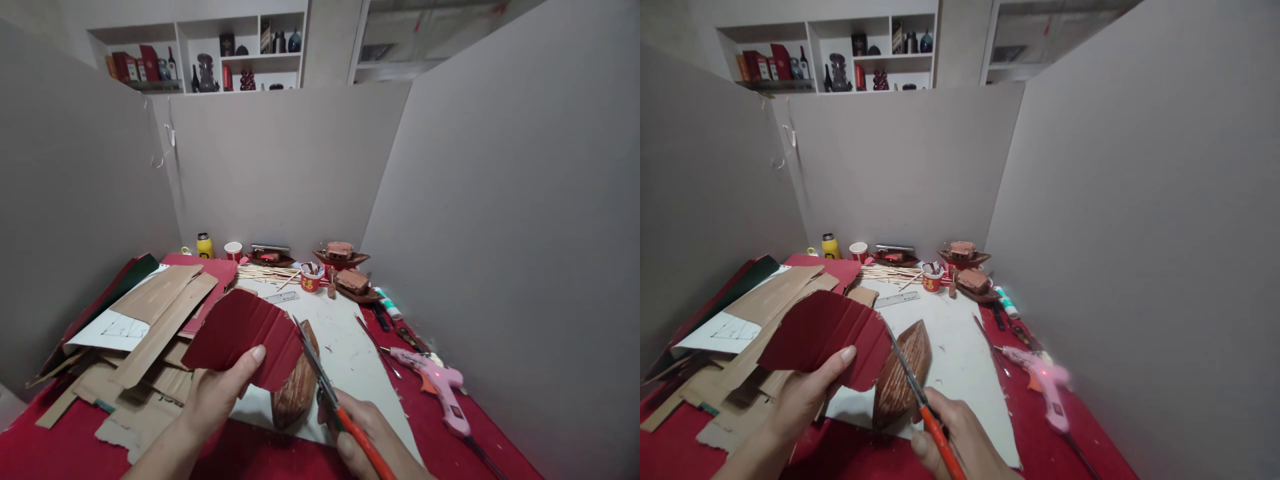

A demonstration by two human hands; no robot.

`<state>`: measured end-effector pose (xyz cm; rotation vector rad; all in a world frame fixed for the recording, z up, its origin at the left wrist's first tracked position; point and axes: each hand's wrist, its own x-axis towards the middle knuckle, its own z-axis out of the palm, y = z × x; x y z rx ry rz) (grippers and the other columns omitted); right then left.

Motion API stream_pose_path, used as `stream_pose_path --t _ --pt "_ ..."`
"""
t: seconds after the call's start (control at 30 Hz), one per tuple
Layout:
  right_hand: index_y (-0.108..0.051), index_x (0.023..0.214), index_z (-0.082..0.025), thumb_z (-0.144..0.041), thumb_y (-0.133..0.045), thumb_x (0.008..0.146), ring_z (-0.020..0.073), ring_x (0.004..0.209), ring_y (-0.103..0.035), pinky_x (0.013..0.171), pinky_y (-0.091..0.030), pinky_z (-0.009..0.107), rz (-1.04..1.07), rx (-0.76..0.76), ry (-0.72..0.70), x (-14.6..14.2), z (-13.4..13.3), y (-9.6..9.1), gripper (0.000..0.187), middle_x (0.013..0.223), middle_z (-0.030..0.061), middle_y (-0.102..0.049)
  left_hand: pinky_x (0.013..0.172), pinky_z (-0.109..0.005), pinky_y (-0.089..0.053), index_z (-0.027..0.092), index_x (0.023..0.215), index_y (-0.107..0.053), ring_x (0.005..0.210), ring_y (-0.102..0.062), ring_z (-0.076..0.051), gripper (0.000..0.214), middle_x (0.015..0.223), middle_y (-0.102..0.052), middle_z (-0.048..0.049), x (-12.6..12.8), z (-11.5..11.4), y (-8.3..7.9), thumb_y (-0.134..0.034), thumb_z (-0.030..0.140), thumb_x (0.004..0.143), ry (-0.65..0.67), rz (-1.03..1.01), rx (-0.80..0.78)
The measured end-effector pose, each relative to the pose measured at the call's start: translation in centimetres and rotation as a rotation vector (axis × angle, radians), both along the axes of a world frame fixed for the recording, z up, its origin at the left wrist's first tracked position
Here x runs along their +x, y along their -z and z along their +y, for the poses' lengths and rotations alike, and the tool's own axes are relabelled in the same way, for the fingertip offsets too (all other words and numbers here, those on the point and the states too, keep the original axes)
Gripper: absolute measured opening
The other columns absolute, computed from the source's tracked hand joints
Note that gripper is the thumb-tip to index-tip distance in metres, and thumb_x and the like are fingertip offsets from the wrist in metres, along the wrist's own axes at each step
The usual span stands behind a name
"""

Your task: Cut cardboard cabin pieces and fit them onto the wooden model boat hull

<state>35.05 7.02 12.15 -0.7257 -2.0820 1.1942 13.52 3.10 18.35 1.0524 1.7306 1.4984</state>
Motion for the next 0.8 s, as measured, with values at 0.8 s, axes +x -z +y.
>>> stream_pose_path --t 0.8 --pt "-0.051 0.081 -0.020 -0.066 -0.038 0.089 0.0132 0.056 -0.032 0.053 -0.029 0.027 -0.024 0.043 0.066 -0.3 -0.3 0.2 0.049 0.063 -0.0038 -0.038 0.098 -0.039 -0.051 0.018 0.083 -0.077 0.108 -0.066 -0.032 0.034 0.099 -0.078 -0.0089 -0.1 0.6 0.6 -0.081 0.042 0.061 0.027 -0.127 0.001"
